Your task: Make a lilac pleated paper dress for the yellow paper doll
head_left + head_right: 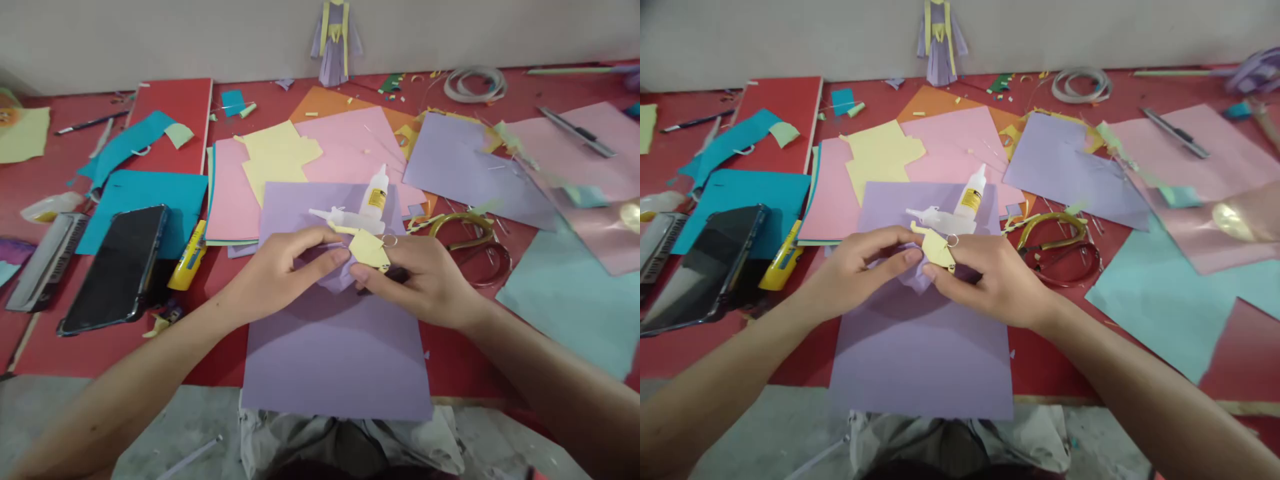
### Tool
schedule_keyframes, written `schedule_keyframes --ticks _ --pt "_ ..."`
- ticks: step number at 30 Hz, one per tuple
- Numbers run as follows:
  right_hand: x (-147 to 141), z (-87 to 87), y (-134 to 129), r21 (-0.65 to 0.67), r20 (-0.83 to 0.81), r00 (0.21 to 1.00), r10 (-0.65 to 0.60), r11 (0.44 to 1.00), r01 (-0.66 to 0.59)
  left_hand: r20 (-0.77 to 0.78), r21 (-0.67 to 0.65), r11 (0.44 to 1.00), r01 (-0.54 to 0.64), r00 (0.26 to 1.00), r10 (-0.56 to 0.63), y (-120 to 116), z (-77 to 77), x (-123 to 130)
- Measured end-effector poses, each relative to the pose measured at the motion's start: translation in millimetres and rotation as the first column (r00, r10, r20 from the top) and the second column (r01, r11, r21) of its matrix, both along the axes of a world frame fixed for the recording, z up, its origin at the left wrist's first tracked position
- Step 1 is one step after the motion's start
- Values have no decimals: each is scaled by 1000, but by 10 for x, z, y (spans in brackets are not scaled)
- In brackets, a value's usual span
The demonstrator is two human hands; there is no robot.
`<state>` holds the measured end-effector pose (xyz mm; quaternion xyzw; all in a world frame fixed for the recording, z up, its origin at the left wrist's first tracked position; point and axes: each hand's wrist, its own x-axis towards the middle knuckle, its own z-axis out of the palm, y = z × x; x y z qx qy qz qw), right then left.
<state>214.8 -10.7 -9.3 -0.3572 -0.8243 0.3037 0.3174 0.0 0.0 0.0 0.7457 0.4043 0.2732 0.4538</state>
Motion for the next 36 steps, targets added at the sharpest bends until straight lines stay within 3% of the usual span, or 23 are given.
schedule_keyframes --ticks 6,14,22,30,36 --pt "29 5 -2 -103 -64 998 -11 995 5 138 -144 989 13 990 7 40 -39 -4" --pt "13 28 7 -247 -113 993 -21 969 -8 127 -100 995 -2 992 15 42 -25 -12" --pt "14 -7 33 -197 -97 995 -25 980 5 52 -22 999 -38 998 39 31 -30 -4" --pt "9 6 35 -223 -132 990 -47 975 17 124 -66 997 -44 991 52 30 -35 -5" --pt "9 29 39 -212 -135 977 -163 968 133 154 -98 994 -52 986 66 37 -72 -7"
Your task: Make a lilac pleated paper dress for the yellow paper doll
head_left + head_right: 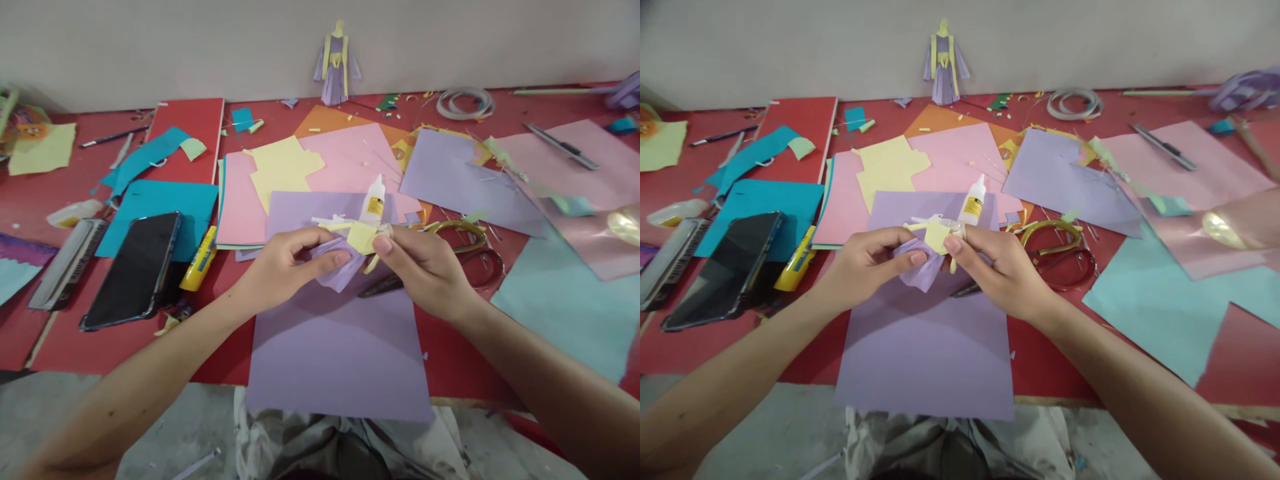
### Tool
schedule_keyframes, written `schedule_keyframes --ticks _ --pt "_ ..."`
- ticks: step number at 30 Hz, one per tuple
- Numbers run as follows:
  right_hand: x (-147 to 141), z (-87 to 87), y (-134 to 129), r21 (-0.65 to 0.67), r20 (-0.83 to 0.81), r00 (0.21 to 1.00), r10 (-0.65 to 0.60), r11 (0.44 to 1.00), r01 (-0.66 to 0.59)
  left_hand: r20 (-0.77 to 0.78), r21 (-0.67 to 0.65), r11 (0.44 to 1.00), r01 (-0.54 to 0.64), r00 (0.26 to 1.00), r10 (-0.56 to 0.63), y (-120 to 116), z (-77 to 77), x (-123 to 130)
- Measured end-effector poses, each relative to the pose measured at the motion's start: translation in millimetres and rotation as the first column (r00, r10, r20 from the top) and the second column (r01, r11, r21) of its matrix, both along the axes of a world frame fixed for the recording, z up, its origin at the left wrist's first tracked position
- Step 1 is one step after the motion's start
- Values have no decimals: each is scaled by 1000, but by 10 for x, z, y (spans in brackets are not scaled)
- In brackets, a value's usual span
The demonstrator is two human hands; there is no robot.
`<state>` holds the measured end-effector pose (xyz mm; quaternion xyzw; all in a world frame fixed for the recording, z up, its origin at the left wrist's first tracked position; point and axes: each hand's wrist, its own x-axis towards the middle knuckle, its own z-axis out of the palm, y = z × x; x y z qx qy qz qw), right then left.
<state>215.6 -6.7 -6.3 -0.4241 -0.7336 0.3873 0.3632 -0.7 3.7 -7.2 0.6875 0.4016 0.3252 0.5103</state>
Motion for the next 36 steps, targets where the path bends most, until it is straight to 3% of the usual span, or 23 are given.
schedule_keyframes --ticks 10,22,36 --pt "-2 -45 8 11 16 1000 -14 1000 13 22 -10 999 -30 999 30 9 -56 14" --pt "-15 -70 12 214 118 993 0 977 -26 36 0 999 -34 999 34 -6 -46 24" --pt "40 -86 -22 29 -21 996 82 996 -82 29 -65 997 -34 999 36 -17 -43 25"
